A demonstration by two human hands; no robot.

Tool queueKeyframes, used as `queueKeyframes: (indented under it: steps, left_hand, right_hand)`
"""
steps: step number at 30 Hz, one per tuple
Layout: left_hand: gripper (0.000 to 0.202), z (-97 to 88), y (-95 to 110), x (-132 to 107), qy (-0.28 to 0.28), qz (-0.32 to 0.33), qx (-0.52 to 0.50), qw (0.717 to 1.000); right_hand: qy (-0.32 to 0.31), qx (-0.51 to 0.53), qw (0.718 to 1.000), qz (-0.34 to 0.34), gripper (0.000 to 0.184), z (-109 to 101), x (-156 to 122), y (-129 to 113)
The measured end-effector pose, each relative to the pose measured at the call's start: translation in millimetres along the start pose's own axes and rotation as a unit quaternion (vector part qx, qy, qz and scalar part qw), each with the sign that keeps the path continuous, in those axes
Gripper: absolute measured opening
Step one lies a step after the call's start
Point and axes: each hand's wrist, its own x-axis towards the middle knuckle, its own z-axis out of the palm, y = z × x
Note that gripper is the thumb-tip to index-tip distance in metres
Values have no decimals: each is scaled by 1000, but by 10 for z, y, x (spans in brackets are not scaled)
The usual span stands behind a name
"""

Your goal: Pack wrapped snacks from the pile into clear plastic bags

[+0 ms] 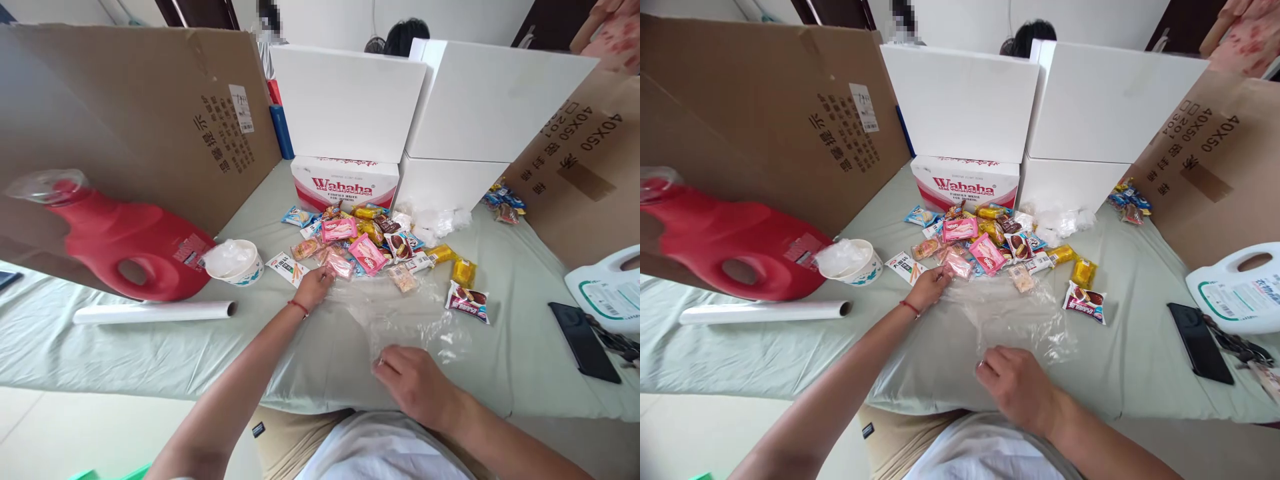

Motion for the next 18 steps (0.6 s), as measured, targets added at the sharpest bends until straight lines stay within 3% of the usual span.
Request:
queueKeyframes:
  steps: [6,11,18]
  left_hand:
    - [35,-43,56,190,-37,-23,-42,998]
    - [37,-78,153,235,-63,-44,-63,995]
    - [28,-178,373,182,-44,-80,-51,995]
  right_hand:
    - [-37,17,998,-47,10,255,2,-253]
    - [-85,21,989,-123,18,362,164,-344]
    - [-129,46,987,-82,31,647,419,-395]
